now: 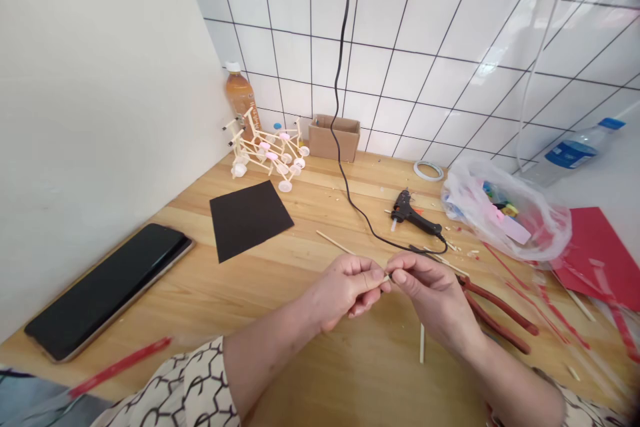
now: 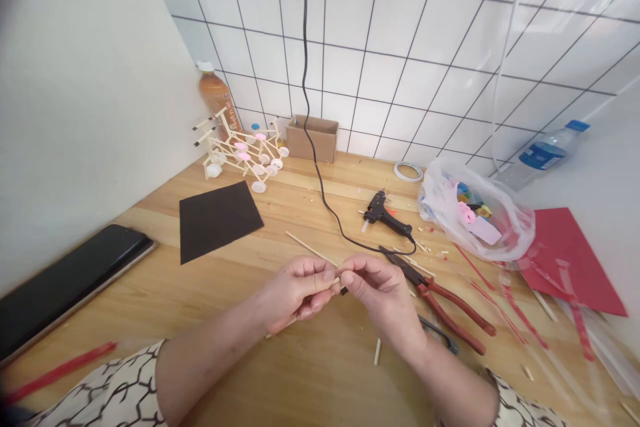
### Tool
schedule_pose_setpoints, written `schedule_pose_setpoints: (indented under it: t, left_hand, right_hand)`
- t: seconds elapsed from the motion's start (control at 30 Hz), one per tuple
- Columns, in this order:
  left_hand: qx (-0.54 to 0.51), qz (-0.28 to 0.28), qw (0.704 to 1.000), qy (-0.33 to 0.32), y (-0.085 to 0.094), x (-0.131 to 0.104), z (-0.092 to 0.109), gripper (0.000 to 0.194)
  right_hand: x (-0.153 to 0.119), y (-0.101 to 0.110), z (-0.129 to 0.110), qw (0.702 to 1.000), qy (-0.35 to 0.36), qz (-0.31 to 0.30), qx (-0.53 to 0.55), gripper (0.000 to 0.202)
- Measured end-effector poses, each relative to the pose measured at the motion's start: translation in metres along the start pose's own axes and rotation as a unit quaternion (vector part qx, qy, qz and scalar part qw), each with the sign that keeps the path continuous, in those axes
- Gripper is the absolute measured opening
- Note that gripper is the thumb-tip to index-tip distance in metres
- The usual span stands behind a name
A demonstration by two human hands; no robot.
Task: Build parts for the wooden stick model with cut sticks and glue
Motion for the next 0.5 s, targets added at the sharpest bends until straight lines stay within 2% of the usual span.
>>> schedule_pose_setpoints:
  t: [0.17,0.3,0.5]
  left_hand:
    - [-0.012,0.002,1.0,0.006,0.002,0.002,-0.001,0.033]
    - [-0.02,-0.001,1.0,0.001,0.003,0.002,-0.002,0.03]
    - [-0.026,-0.028,0.999,0.021,-0.001,-0.001,-0.002,0.025]
  right_hand:
    - [0.001,0.015,0.001,0.999,0.006,0.04,-0.029,0.014]
    - [0.001,0.007,-0.004,0.997,0.02,0.008,-0.077,0.013]
    - [0.001,-0.006,-0.02,0.983,0.098,-0.012,-0.157,0.004]
Point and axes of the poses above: each hand's wrist, its own x-axis towards the middle knuckle, its own y-axis out of the back of the hand, z = x × y, the point moved 7 cm from there along x, towards the middle knuckle, and after that the axes turned 7 degrees about x, right-handed, at the moved point
